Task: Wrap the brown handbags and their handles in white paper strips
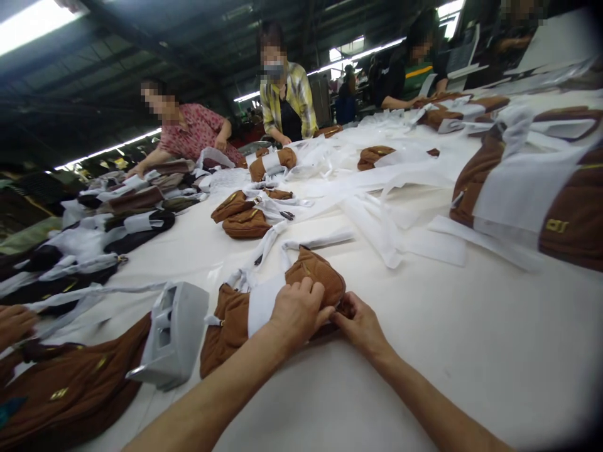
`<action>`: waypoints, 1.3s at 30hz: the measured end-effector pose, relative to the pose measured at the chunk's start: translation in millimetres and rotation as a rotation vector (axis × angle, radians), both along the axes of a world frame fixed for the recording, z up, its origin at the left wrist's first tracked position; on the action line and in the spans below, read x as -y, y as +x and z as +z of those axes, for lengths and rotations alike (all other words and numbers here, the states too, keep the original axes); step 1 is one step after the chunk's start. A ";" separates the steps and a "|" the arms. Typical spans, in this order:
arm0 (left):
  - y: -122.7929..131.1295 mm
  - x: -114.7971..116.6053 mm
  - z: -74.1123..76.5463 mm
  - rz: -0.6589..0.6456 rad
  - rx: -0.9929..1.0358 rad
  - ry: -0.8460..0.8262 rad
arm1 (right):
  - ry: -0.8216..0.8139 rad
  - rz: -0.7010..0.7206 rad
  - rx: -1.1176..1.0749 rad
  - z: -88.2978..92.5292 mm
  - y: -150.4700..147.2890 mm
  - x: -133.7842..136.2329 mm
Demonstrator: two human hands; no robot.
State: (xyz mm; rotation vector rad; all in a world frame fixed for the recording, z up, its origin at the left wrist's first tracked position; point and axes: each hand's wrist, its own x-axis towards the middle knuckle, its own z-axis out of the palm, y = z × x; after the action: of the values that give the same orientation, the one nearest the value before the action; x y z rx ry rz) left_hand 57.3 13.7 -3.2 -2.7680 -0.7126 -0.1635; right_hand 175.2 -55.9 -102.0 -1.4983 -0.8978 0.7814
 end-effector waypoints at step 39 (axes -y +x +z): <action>-29.3 55.1 -46.1 -0.282 0.112 -0.120 | -0.386 0.084 -0.138 19.9 10.4 34.9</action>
State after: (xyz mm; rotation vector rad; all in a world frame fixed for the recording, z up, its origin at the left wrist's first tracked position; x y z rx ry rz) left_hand 28.0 -41.4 -49.3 -2.9828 -0.3640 -0.3450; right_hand 185.6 -90.7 -82.1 -1.7224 -0.7369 1.1544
